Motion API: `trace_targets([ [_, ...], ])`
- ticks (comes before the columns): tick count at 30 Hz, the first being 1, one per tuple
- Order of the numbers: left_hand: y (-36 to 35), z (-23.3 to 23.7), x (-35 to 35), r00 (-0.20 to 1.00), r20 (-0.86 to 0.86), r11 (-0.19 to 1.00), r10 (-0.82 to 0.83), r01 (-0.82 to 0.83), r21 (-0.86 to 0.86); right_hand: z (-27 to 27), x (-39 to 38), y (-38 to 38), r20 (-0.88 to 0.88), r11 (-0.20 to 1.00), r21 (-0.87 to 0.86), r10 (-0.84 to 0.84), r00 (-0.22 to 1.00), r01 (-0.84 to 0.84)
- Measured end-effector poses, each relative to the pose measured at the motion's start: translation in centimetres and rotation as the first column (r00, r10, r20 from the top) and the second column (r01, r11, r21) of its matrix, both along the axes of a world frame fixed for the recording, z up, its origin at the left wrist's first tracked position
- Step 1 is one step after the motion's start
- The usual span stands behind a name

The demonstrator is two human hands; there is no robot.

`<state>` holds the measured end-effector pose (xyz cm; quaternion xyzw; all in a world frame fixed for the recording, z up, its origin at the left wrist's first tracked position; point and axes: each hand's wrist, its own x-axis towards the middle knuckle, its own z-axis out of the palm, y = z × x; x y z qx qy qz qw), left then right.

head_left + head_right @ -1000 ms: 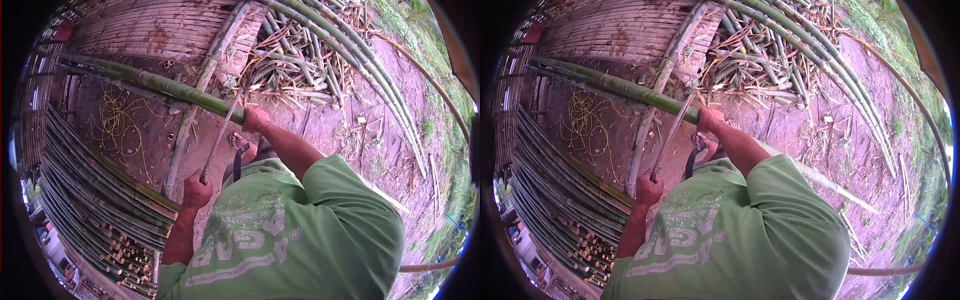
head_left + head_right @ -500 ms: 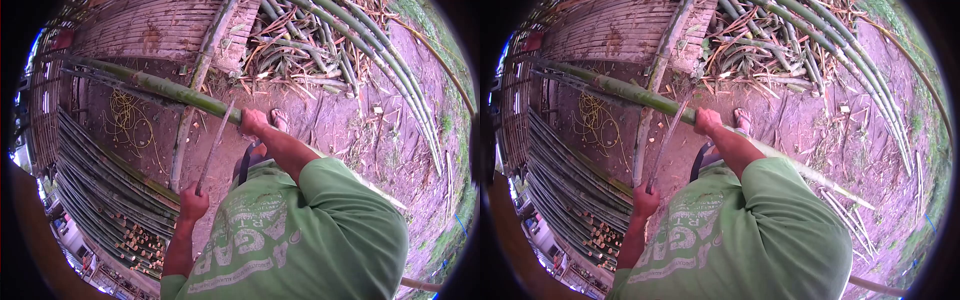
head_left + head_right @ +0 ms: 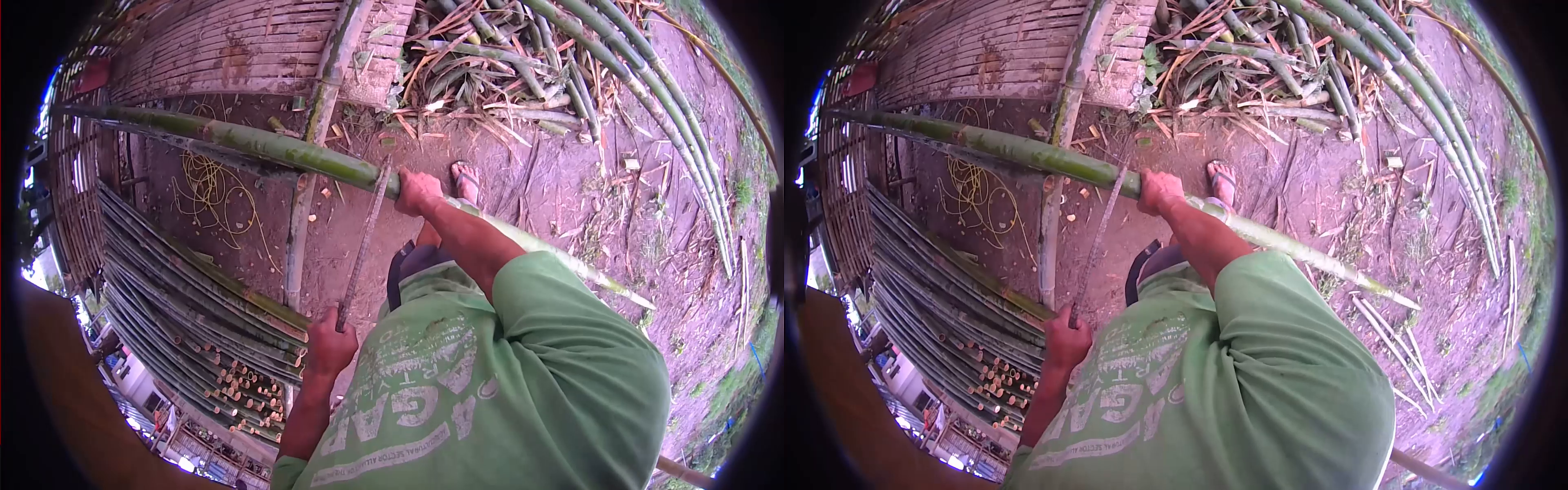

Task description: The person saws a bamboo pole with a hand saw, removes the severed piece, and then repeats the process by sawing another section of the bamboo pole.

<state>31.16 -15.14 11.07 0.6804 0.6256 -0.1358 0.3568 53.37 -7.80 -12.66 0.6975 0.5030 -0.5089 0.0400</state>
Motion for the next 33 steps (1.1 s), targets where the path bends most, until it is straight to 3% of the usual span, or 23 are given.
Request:
trace_targets([
  [1, 0.0, -0.4, 0.3, 1.0, 0.011, 1.0, -0.013, 0.013, 0.024, -0.2, 0.2, 0.2, -0.005, 1.0, 0.005, 0.006, 1.0, -0.006],
  [5, 7.3, -11.3, 6.8, 0.989, 0.15, 0.995, 0.0, -0.014, 0.094, -0.8, 0.6, 0.5, -0.076, 0.999, -0.01, 0.049, 0.996, -0.05],
  [8, 4.7, -6.9, 5.5, 0.994, 0.104, 0.998, 0.02, -0.026, 0.061, -0.3, -0.1, -0.1, 0.009, 1.0, -0.002, 0.021, 1.0, -0.021],
  [10, 0.7, -2.2, 2.5, 0.991, 0.133, 0.988, 0.013, -0.033, 0.149, -0.8, 0.0, 0.0, -0.008, 0.999, 0.032, 0.015, 1.0, -0.015],
  [12, -1.3, 1.6, 1.0, 1.0, 0.001, 0.999, 0.018, -0.018, 0.042, -0.7, 0.1, 0.3, -0.025, 1.0, -0.015, 0.021, 0.999, -0.021],
  [15, 0.2, -0.2, 1.8, 0.996, 0.09, 0.995, 0.009, -0.017, 0.095, -0.8, 0.7, 0.9, -0.01, 0.998, -0.002, 0.057, 0.998, -0.057],
  [17, 3.7, -4.3, 4.5, 0.995, 0.095, 0.998, 0.031, -0.035, 0.046, -0.7, 0.5, 0.6, -0.03, 0.998, -0.017, 0.062, 0.998, -0.062],
  [19, 6.4, -9.1, 6.9, 0.994, 0.109, 0.991, -0.029, 0.015, 0.129, -0.4, 0.5, 0.7, -0.013, 0.999, -0.004, 0.034, 0.999, -0.034],
  [22, 3.8, -6.2, 5.6, 0.999, 0.048, 0.998, -0.024, 0.021, 0.063, -0.1, 0.5, 0.4, 0.001, 0.999, 0.008, 0.04, 0.999, -0.04],
  [23, 2.0, -3.2, 4.6, 0.994, 0.104, 0.994, 0.01, -0.021, 0.103, -0.6, 0.5, 0.5, 0.01, 0.999, 0.027, 0.044, 0.999, -0.044],
  [25, 0.0, 2.2, 3.4, 0.997, 0.025, 0.998, 0.068, -0.068, -0.01, 0.6, 0.4, 0.3, -0.028, 0.998, -0.005, 0.056, 0.998, -0.056],
  [29, 1.7, -0.5, 3.9, 0.997, 0.046, 0.997, 0.06, -0.062, 0.044, -1.2, 1.2, 0.8, -0.007, 0.998, 0.011, 0.059, 0.998, -0.059],
  [31, 4.2, -6.4, 5.2, 0.994, 0.104, 0.996, 0.018, -0.027, 0.08, -1.2, 0.2, -0.7, -0.036, 0.996, -0.021, 0.089, 0.995, -0.089],
  [33, 5.2, -7.5, 6.2, 0.995, 0.098, 0.994, -0.011, 0.0, 0.11, -1.1, 1.3, 1.0, -0.021, 0.993, -0.001, 0.115, 0.993, -0.115],
])
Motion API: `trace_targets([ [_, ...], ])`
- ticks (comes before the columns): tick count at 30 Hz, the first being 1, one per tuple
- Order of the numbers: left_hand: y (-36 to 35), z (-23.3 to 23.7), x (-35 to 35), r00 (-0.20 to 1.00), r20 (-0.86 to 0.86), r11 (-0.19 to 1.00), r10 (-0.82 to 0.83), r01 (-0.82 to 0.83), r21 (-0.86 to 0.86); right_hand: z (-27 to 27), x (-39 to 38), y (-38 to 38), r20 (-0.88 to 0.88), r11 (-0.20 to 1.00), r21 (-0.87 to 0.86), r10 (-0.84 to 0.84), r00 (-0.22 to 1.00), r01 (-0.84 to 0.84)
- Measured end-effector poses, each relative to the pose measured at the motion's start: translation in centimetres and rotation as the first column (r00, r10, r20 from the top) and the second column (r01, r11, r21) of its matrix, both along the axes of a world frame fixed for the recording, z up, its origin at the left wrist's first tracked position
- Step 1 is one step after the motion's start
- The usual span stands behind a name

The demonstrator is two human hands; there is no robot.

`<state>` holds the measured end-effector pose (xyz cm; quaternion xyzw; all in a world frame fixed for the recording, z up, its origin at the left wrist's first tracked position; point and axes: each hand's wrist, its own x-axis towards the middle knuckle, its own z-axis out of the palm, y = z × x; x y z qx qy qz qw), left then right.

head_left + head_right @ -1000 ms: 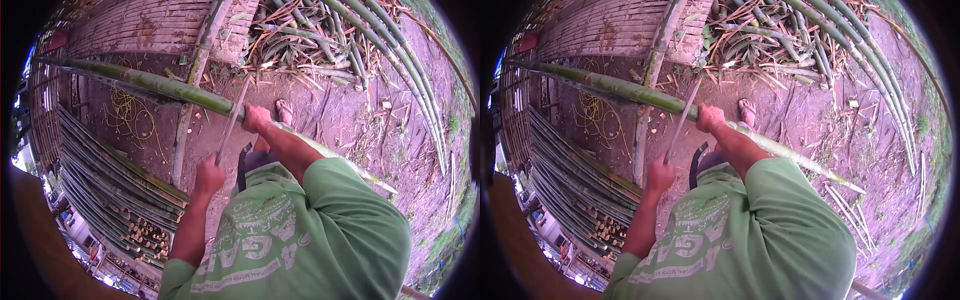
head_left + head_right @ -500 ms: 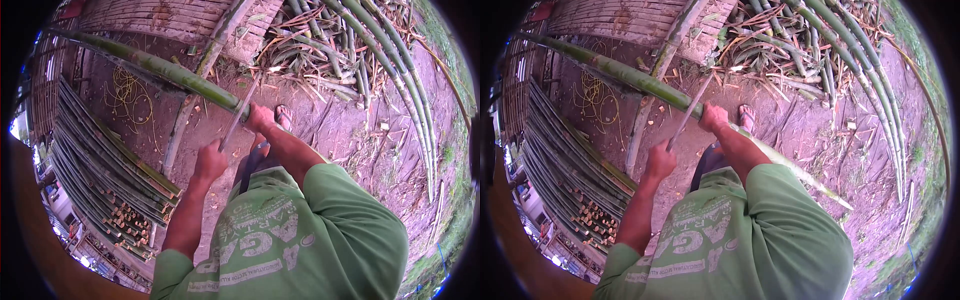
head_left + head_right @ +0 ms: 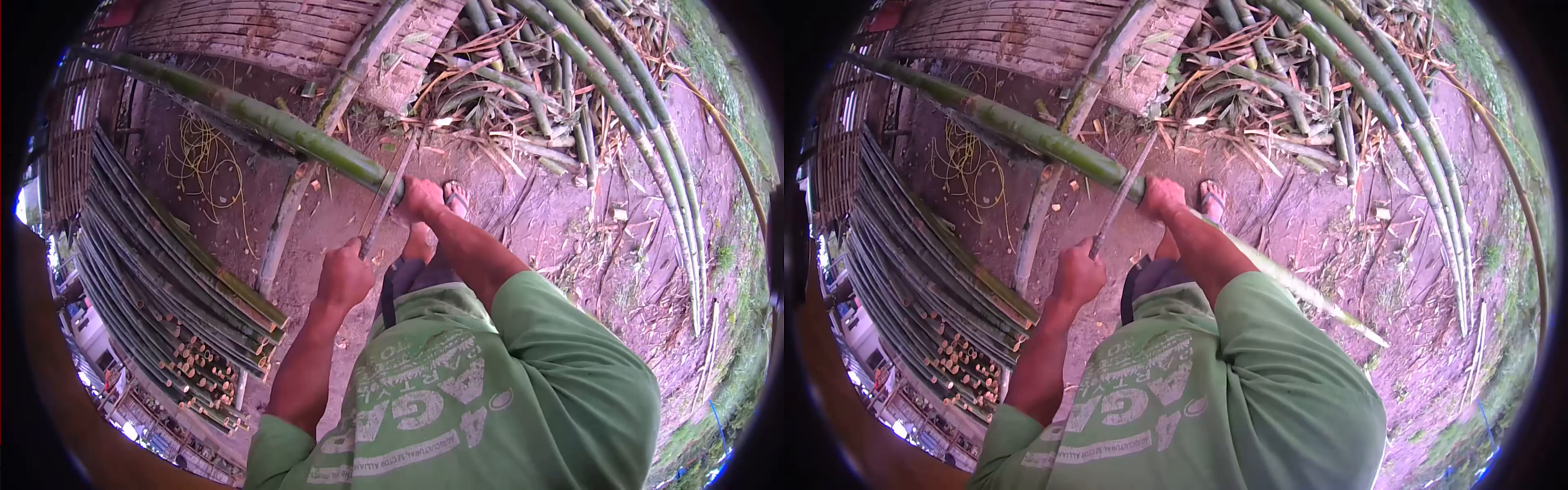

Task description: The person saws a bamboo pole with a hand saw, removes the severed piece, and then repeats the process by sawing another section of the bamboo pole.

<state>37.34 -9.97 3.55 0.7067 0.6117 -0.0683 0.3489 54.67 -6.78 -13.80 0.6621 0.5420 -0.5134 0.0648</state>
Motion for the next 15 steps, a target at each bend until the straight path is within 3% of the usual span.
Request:
trace_targets([
  [4, -4.9, 5.7, -2.1, 0.999, -0.034, 1.0, 0.001, -0.001, 0.013, 0.0, -0.6, -0.7, 0.018, 0.999, 0.028, -0.035, 0.999, 0.034],
  [7, -6.0, 8.7, -3.0, 0.992, -0.122, 0.991, 0.043, -0.058, -0.118, 0.6, -0.7, -0.6, 0.02, 0.999, -0.016, -0.048, 0.999, 0.048],
  [8, -5.3, 7.5, -2.6, 0.997, -0.042, 0.997, 0.057, -0.06, -0.056, 0.6, -0.7, -0.5, 0.022, 0.999, -0.006, -0.048, 0.999, 0.048],
  [12, 0.7, -3.3, 1.3, 0.997, -0.073, 0.999, -0.015, 0.013, -0.029, -0.8, -0.4, -0.5, 0.024, 0.999, 0.008, -0.037, 0.999, 0.037],
  [15, -0.6, -1.4, 0.4, 0.999, -0.049, 0.999, 0.024, -0.025, -0.024, 0.3, -1.0, -1.2, 0.0, 1.0, -0.027, 0.004, 1.0, -0.004],
])
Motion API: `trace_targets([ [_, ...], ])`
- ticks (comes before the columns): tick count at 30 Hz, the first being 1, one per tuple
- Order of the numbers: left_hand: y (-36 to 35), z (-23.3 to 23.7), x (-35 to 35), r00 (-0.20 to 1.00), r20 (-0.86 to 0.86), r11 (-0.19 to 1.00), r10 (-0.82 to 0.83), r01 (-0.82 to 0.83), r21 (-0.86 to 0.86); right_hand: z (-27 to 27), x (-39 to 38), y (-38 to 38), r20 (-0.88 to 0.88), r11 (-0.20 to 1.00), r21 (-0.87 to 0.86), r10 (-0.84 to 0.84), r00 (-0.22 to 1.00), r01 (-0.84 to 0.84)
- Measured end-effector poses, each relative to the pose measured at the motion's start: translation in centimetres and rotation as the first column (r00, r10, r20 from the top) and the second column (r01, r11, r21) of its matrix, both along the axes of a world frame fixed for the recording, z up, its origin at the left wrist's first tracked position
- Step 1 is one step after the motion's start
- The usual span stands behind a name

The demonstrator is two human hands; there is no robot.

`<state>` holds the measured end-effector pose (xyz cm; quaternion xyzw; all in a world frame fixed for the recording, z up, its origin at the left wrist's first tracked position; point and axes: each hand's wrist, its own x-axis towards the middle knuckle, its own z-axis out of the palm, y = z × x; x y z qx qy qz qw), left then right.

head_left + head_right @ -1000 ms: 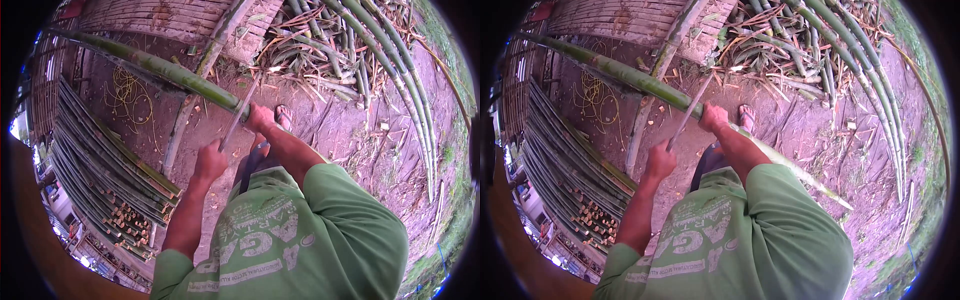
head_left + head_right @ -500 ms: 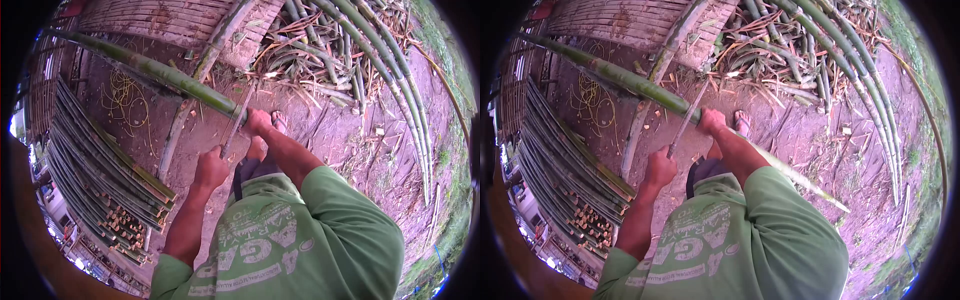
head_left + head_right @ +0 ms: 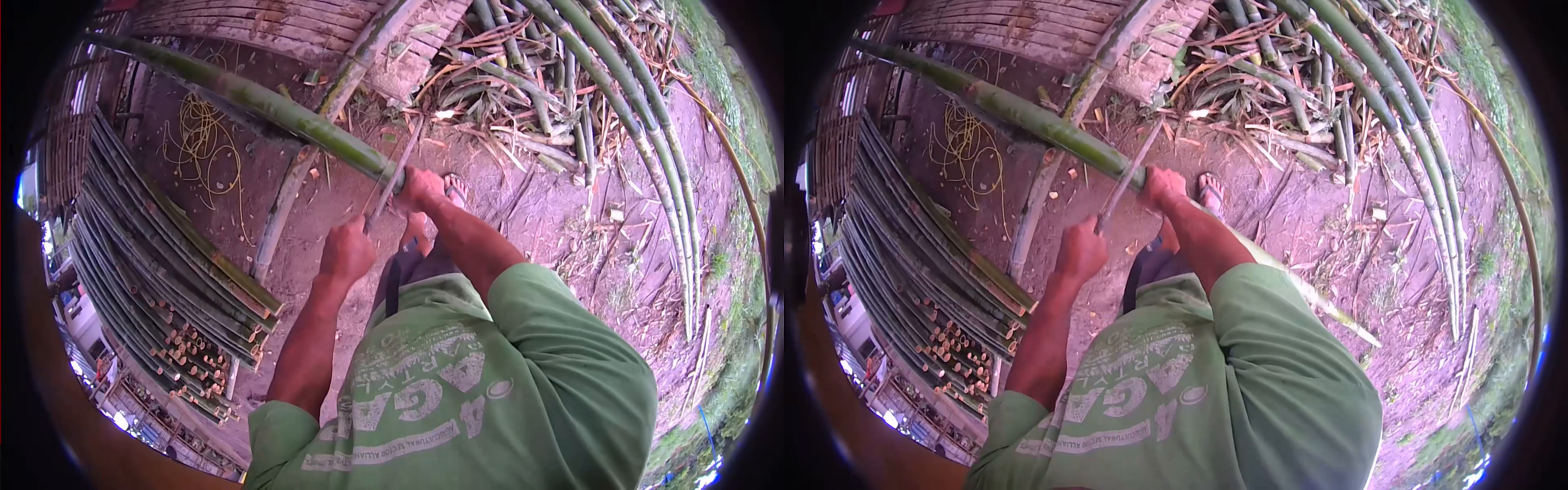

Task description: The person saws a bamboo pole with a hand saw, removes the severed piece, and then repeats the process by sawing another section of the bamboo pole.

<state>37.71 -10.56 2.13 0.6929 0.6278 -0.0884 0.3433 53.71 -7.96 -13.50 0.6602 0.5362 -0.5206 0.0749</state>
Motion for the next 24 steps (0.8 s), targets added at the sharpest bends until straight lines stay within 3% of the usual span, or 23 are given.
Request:
trace_targets([
  [2, -3.0, 4.8, -1.2, 0.999, 0.045, 1.0, 0.0, 0.0, -0.004, 0.6, 0.5, 1.0, 0.051, 0.999, 0.042, -0.027, 0.998, 0.025],
  [4, -5.4, 9.7, -2.0, 1.0, -0.023, 0.999, 0.002, -0.003, -0.033, 1.4, 0.9, 1.3, 0.032, 1.0, 0.013, 0.003, 0.999, -0.003],
  [7, -6.9, 11.5, -3.1, 0.999, -0.049, 0.998, -0.013, 0.01, -0.056, 0.1, 0.7, 0.9, 0.002, 1.0, 0.011, -0.023, 1.0, 0.023],
  [9, -4.8, 7.8, -2.0, 0.999, -0.046, 0.999, 0.01, -0.012, -0.047, -0.3, 0.7, 1.1, 0.023, 0.999, 0.018, -0.037, 0.999, 0.037],
  [14, 4.8, -6.4, 3.6, 0.996, -0.052, 0.996, -0.07, 0.067, -0.062, -1.3, 0.4, 0.2, -0.015, 1.0, 0.002, -0.024, 1.0, 0.024],
  [20, 4.7, -6.6, 3.3, 0.997, -0.027, 0.996, -0.078, 0.076, -0.048, 1.0, 1.0, 1.3, -0.023, 0.999, -0.001, -0.035, 0.999, 0.035],
  [24, 0.1, 2.4, 1.2, 0.994, -0.101, 0.99, -0.046, 0.033, -0.134, 2.5, 1.6, 2.1, -0.019, 0.998, -0.056, -0.01, 1.0, 0.009],
])
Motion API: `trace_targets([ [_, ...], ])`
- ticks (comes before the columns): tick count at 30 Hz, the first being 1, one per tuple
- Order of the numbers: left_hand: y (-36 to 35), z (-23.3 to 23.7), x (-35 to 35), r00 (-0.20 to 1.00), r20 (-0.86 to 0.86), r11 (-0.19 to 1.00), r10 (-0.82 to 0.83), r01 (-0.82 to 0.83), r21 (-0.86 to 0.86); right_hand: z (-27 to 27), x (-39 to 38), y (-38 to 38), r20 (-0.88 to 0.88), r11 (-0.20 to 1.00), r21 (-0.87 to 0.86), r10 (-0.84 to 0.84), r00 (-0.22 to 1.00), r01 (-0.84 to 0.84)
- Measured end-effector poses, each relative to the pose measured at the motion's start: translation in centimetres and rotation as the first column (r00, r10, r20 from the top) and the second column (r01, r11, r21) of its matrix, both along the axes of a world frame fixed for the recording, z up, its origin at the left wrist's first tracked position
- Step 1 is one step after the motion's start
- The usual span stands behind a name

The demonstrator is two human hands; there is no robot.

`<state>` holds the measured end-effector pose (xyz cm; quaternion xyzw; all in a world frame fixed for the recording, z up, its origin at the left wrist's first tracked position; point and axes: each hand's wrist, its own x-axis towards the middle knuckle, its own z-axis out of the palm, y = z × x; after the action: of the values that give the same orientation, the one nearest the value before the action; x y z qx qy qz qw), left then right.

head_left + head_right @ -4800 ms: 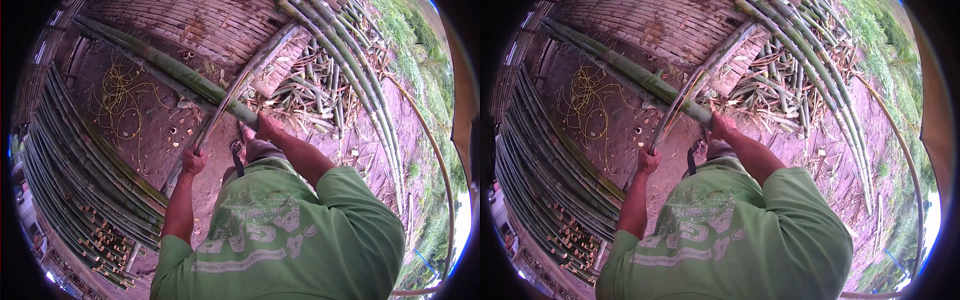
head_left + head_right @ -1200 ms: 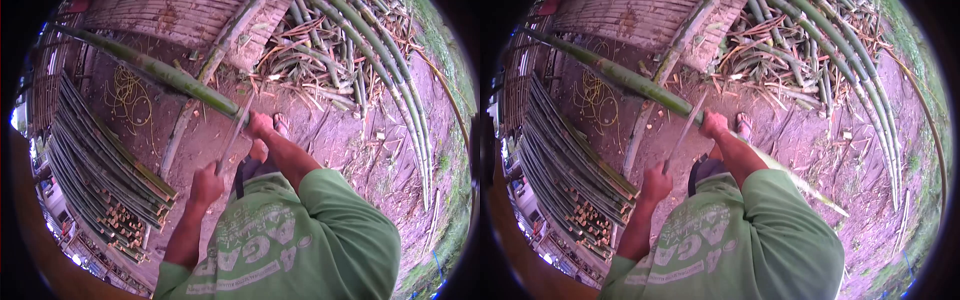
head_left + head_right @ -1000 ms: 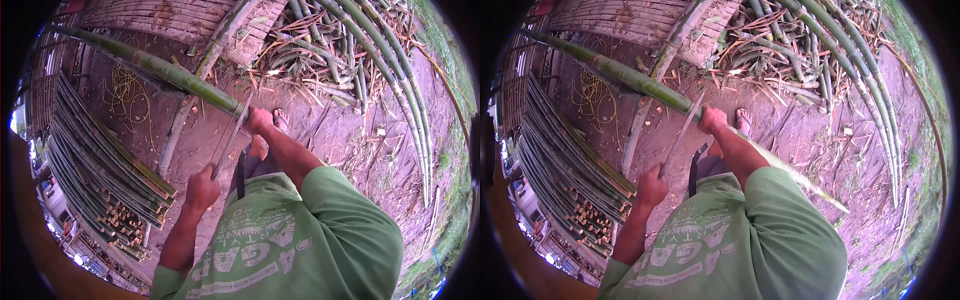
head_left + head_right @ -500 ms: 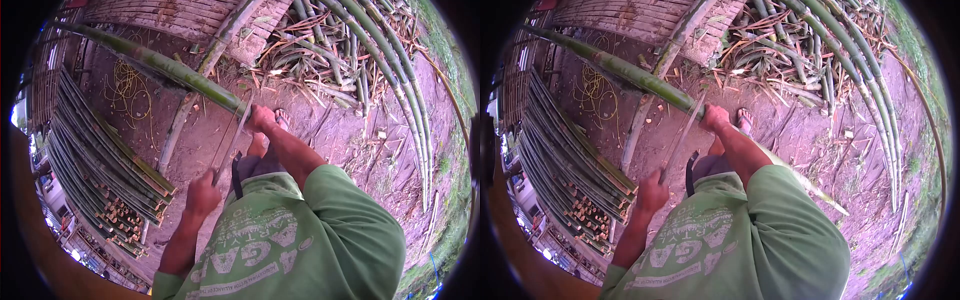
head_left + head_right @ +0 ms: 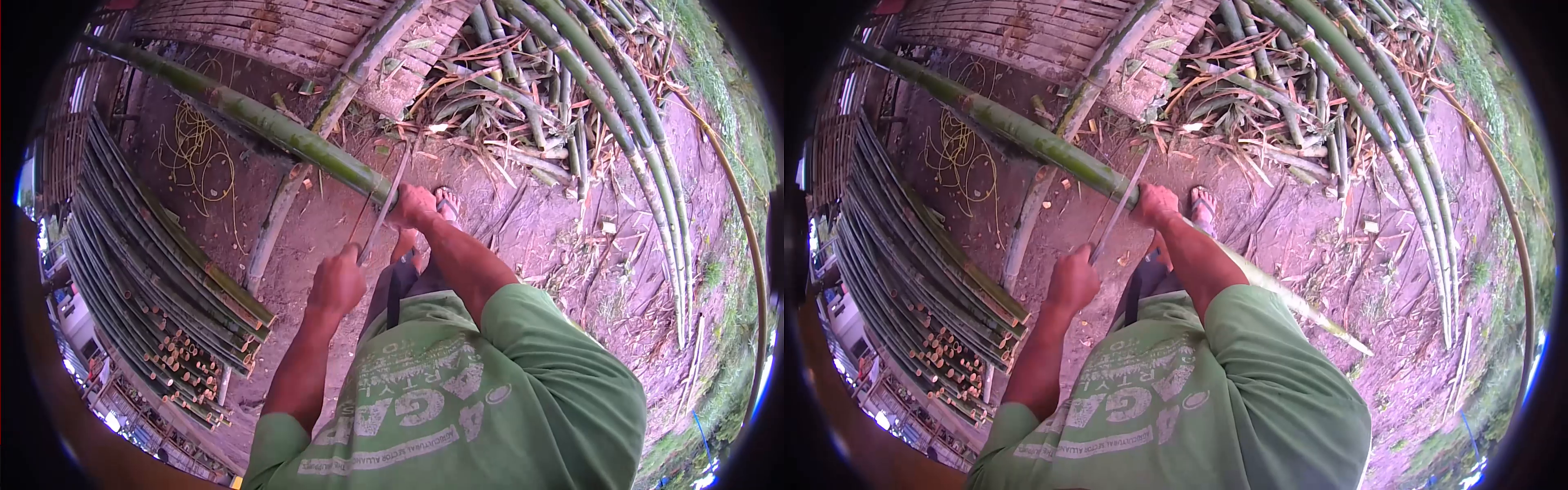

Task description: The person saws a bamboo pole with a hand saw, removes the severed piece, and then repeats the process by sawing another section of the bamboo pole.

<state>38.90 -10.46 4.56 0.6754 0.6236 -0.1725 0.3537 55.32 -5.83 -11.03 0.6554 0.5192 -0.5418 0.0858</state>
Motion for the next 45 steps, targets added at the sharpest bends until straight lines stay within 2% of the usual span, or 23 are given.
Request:
trace_targets([
  [2, -3.1, 3.3, -2.4, 0.999, -0.035, 1.0, -0.022, 0.022, -0.008, -1.7, -0.5, -0.7, -0.023, 1.0, 0.019, 0.006, 1.0, -0.006],
  [5, -2.8, 3.6, -1.9, 1.0, 0.014, 1.0, 0.002, -0.002, 0.005, -2.8, -0.3, -1.0, -0.029, 0.996, 0.091, -0.011, 1.0, 0.014],
  [8, -0.7, 0.1, -1.0, 0.998, -0.04, 0.998, -0.047, 0.046, -0.039, -3.6, -0.5, -0.9, -0.01, 0.999, 0.047, 0.002, 1.0, -0.002],
  [10, 2.8, -8.0, 0.6, 0.998, 0.065, 0.997, 0.004, -0.009, 0.074, -3.9, -0.8, -1.1, -0.005, 0.999, 0.018, -0.034, 0.999, 0.034],
  [12, 5.7, -10.9, 3.3, 1.0, -0.002, 1.0, 0.024, -0.024, 0.013, -3.4, -0.7, -0.6, -0.016, 0.999, 0.018, -0.046, 0.999, 0.046],
  [15, 3.7, -9.9, 1.1, 0.999, 0.044, 1.0, 0.008, -0.009, 0.013, -2.2, -1.3, -1.3, 0.006, 0.999, 0.002, -0.037, 0.999, 0.037],
  [16, 3.4, -7.5, 1.0, 0.999, 0.033, 0.999, 0.029, -0.03, 0.023, -2.1, -0.5, -0.2, 0.021, 0.998, 0.031, -0.049, 0.999, 0.049],
  [18, -1.8, 0.2, -1.5, 0.999, 0.007, 0.998, 0.046, -0.046, -0.037, -2.0, -0.5, -0.9, 0.007, 1.0, -0.017, 0.001, 1.0, -0.001],
  [21, -7.2, 4.3, -6.3, 0.999, -0.025, 0.997, 0.033, -0.034, -0.062, -2.4, -0.8, -0.5, 0.017, 1.0, 0.02, 0.008, 1.0, -0.009],
  [25, -5.0, -1.1, -5.2, 1.0, 0.017, 1.0, 0.025, -0.025, -0.009, -2.9, -0.7, 0.0, 0.06, 0.999, 0.03, 0.03, 0.998, -0.032],
  [27, -5.2, -2.6, -5.2, 0.999, -0.035, 0.999, 0.004, -0.005, -0.032, -2.7, -1.4, -0.9, 0.067, 0.999, 0.016, 0.04, 0.997, -0.041],
  [28, -5.8, -1.9, -5.5, 0.998, -0.069, 0.999, -0.011, 0.007, -0.052, -2.1, -2.0, -2.0, 0.062, 0.999, 0.002, 0.046, 0.997, -0.046],
  [29, -5.4, -1.3, -5.7, 0.998, -0.019, 0.998, 0.056, -0.057, -0.039, -1.7, -1.7, -1.5, 0.075, 0.999, 0.018, 0.042, 0.996, -0.044],
  [30, -4.8, -0.8, -5.1, 0.999, -0.015, 0.999, 0.032, -0.032, -0.021, -1.2, -1.2, -0.5, 0.097, 0.998, 0.043, 0.044, 0.994, -0.049],
  [33, -4.8, 3.6, -3.1, 0.998, -0.049, 0.999, 0.024, -0.026, -0.032, 0.0, -1.6, -0.4, 0.159, 0.999, 0.027, 0.034, 0.987, -0.038],
  [35, -6.2, 4.1, -5.3, 0.999, 0.007, 0.999, 0.039, -0.039, -0.004, -0.1, -1.6, -0.2, 0.138, 0.999, 0.044, -0.002, 0.99, -0.005],
  [37, -5.4, 2.7, -6.0, 0.995, 0.068, 0.997, 0.077, -0.078, 0.006, -1.2, -1.6, -0.6, 0.118, 0.999, 0.033, -0.022, 0.993, 0.019],
  [39, -1.7, -1.9, -4.6, 0.99, 0.09, 0.994, 0.107, -0.107, -0.005, -1.5, -1.6, -0.4, 0.12, 0.999, 0.042, -0.015, 0.993, 0.01],
  [41, 0.0, -5.7, -2.8, 0.985, 0.157, 0.989, 0.076, -0.095, 0.117, -2.2, -1.8, -0.6, 0.133, 0.999, 0.044, -0.014, 0.991, 0.009],
  [45, -2.4, -2.9, -3.0, 0.995, 0.067, 0.996, 0.074, -0.077, 0.05, -1.3, -1.6, -1.3, 0.102, 0.996, 0.08, -0.038, 0.994, 0.03],
])
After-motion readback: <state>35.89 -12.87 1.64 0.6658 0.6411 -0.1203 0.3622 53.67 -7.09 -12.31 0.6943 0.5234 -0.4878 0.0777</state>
